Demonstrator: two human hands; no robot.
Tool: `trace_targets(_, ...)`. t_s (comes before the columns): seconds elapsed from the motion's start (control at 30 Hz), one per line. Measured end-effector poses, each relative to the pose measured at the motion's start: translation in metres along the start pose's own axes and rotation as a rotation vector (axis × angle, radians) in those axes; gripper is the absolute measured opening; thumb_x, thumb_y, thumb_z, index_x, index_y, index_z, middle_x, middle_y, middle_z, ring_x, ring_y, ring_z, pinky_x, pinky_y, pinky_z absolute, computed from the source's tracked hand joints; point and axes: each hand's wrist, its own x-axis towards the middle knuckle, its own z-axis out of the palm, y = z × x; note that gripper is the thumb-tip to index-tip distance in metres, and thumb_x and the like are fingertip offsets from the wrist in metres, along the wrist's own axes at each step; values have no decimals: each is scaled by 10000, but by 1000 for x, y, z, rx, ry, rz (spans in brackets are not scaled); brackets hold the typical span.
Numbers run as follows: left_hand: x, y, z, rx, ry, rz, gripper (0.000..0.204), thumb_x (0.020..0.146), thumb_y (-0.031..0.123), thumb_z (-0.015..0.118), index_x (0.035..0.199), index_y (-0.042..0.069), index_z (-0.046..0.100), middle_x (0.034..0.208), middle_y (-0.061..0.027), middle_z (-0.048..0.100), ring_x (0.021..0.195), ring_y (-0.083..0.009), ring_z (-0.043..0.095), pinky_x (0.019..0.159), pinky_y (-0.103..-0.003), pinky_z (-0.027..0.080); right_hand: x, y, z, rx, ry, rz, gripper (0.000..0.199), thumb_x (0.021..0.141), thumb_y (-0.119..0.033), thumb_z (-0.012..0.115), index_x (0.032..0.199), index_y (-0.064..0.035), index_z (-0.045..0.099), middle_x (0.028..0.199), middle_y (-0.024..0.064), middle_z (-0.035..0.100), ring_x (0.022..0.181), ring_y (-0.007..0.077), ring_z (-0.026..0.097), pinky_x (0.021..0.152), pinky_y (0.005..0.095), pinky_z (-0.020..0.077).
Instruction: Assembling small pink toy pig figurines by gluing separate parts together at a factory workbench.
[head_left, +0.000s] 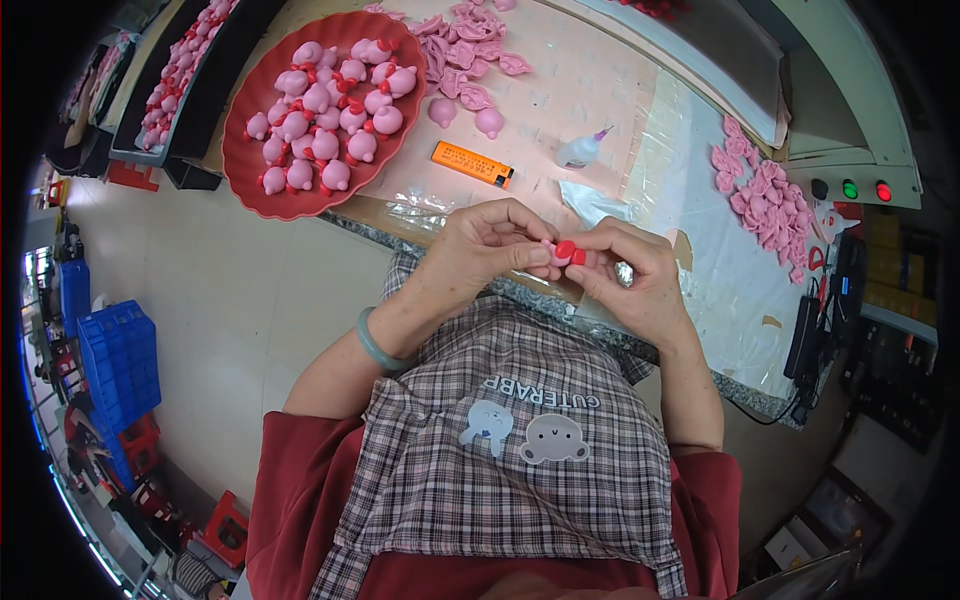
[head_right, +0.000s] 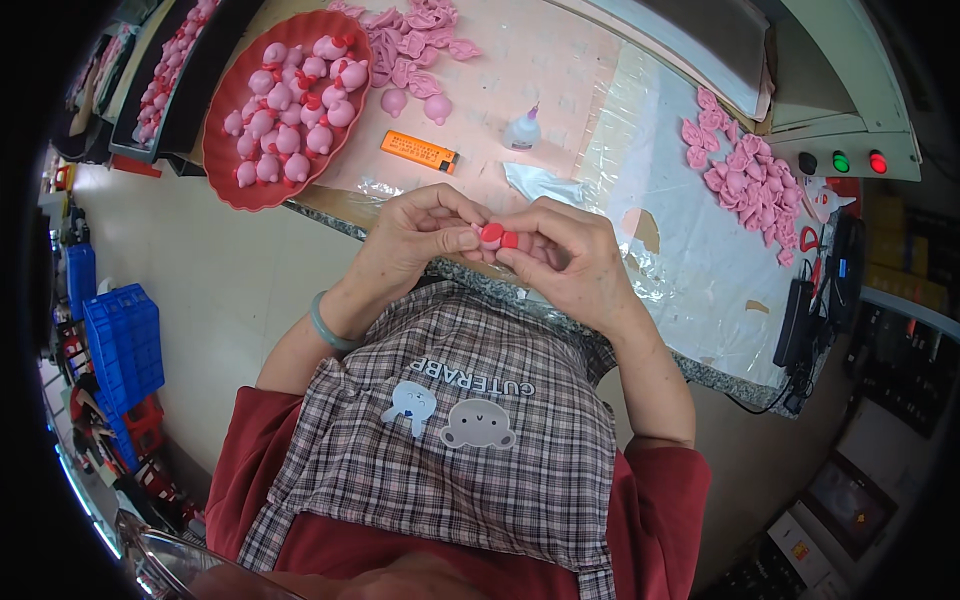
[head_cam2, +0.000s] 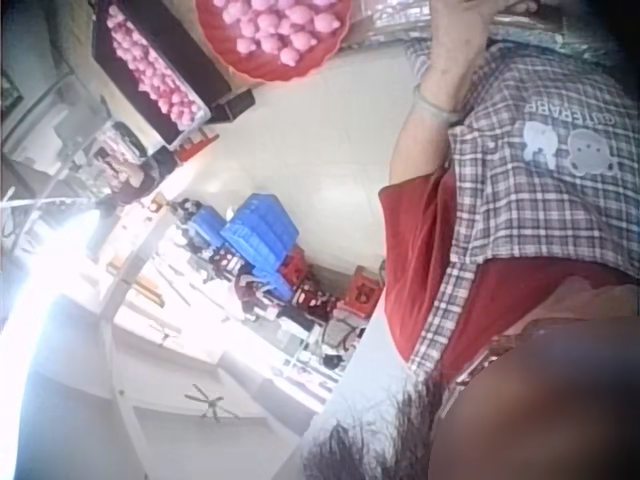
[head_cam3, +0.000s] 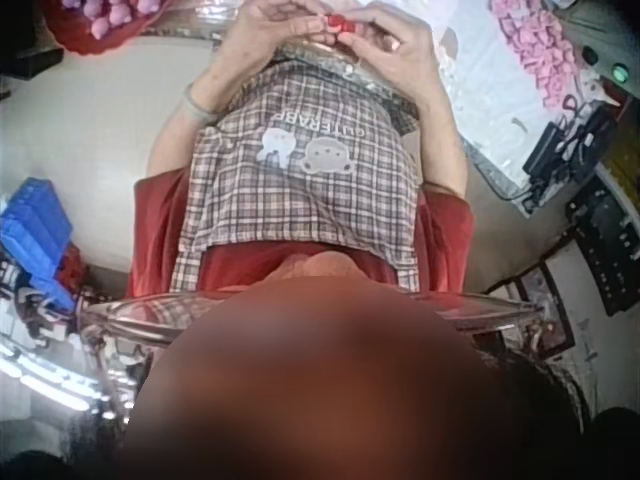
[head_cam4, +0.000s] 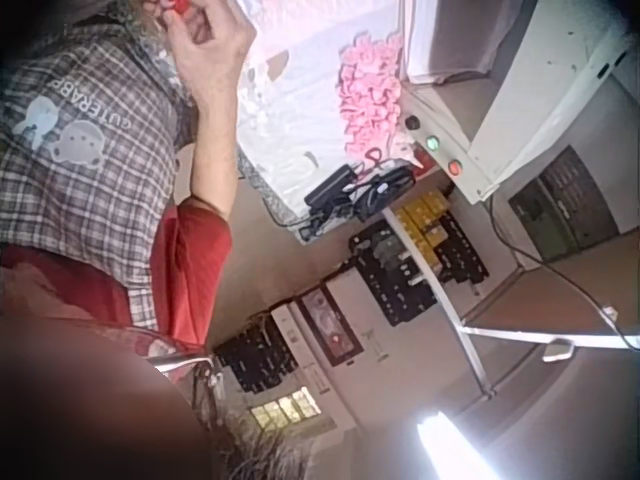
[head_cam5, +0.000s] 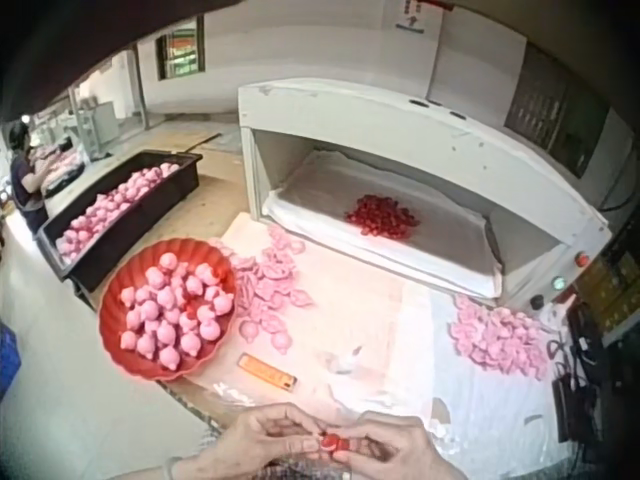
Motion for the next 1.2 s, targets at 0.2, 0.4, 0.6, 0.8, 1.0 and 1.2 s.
trace_targets(0.2,-3,-6,1,17,47,69,118,886,18,664,989,-13,615,964,-127,681,842,-174,686,753,-270,581,-7,-4,16,132,72,264,218,752,19,724,966,12,686,752,33,621,605,75,534,556,211,424)
trace_targets(0.4,-3,-5,1,-217,48,-76,106,877,16,679,960,-22,625,910,-121,684,829,-178,689,765,-269,573,-9,0,28,-343,215,-189,255,736,25,739,977,20,656,754,45,614,593,75,539,534,213,426)
trace_targets(0.6,-4,-12,11,-14,158,66,98,869,29,693,935,8,623,944,-114,689,867,-156,672,782,-282,556,-10,9,31,-206,222,-27,215,753,-21,770,933,7,656,756,32,617,593,69,537,535,215,419)
trace_targets(0.8,-4,-12,14,74,215,93,76,857,-1,694,902,13,636,948,-87,685,852,-129,654,794,-264,528,-6,21,33,-43,232,88,168,787,-72,762,892,-3,651,729,22,621,591,66,536,530,223,415)
trace_targets(1.0,-4,-20,8,78,223,141,93,861,-3,687,942,0,642,980,-103,688,893,-144,657,823,-278,527,-3,25,35,-260,274,-174,173,774,-46,756,904,3,654,725,57,629,573,94,564,512,234,430)
trace_targets(1.2,-4,-5,16,24,132,156,245,875,10,672,1108,-31,609,1156,-153,656,1077,-180,630,938,-313,515,0,16,28,-489,346,-393,224,721,3,758,923,10,660,720,95,626,573,158,603,493,272,460)
